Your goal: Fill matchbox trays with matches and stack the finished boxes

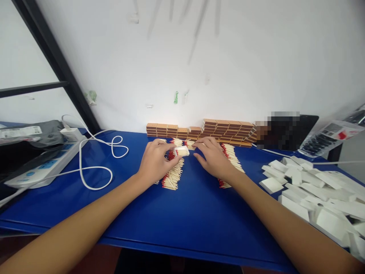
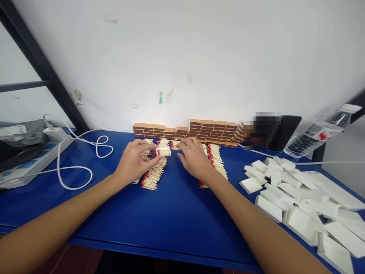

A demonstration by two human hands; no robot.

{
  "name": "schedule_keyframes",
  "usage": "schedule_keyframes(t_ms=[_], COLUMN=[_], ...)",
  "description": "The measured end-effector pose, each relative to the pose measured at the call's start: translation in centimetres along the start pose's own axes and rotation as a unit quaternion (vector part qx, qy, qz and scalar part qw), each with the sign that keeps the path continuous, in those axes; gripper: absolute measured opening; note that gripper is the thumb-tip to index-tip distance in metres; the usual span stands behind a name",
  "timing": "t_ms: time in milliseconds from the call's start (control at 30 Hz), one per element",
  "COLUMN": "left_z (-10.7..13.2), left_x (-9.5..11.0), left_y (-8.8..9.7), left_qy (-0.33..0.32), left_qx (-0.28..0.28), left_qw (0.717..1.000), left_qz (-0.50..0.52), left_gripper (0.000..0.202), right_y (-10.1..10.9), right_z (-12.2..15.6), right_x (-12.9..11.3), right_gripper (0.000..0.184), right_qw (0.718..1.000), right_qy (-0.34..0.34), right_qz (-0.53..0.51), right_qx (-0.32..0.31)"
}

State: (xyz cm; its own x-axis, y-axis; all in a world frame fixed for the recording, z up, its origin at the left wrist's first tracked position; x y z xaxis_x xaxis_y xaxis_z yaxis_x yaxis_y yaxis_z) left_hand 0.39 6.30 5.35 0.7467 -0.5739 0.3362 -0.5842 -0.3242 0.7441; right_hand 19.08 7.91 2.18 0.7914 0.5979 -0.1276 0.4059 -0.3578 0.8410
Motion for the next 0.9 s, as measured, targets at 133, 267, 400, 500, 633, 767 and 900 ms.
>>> schedule_keyframes(t_ms=[133,267,400,500,633,767,900], left_z=[-0.5,-0.6,-0.6,-0.5,-0.5,-0.4,-0.4], left_x=[-0.6,-0.7,-0.4,-0.4,-0.5,-0.4,-0.3], left_y=[0.7,1.2,1.2,0.9,0.8,0.7,0.7], left_qy=[0.026,0.032,0.027,0.030,0.025,0.014,0.005], left_qx=[0.001,0.009,0.008,0.003,0.009,0.012,0.014], left_qw=[1.000,0.999,0.999,0.999,0.999,0.999,0.999], left_qz=[0.012,0.016,0.022,0.021,0.023,0.028,0.031], left_gripper=[0.029,0.027,0.025,0.026,0.026,0.028,0.028], right_y=[-2.2,-2.6,-2.6,-2.7,-2.8,-2.8,-2.7], right_z=[0.1,-0.1,-0.4,-0.4,-0.5,-0.6,-0.9], right_x=[1.6,1.9,1.8,1.9,2.1,2.1,2.2], right_gripper=[0.028,0.032,0.033,0.032,0.032,0.030,0.026], right_qw=[0.999,0.998,0.998,0.998,0.999,0.999,1.000], right_qy=[-0.006,-0.010,-0.016,-0.017,-0.013,-0.007,-0.009], right_qz=[0.015,0.011,0.009,0.001,-0.006,-0.006,-0.003], right_qx=[-0.045,-0.056,-0.062,-0.062,-0.049,-0.034,-0.027])
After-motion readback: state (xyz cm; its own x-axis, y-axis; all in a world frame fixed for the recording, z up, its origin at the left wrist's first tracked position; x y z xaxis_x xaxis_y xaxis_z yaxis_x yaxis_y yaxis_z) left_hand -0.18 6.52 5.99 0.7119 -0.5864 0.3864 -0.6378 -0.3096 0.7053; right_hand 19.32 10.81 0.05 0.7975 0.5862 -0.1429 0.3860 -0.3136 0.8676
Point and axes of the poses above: each hand's wrist, its own z-axis away from the middle knuckle, its own y-axis out of the back of the hand, x = y × z, the point moved 10 cm from there along -z, towards the middle knuckle, and after that the axes turned 3 degrees about -x, right-handed, at the moved point
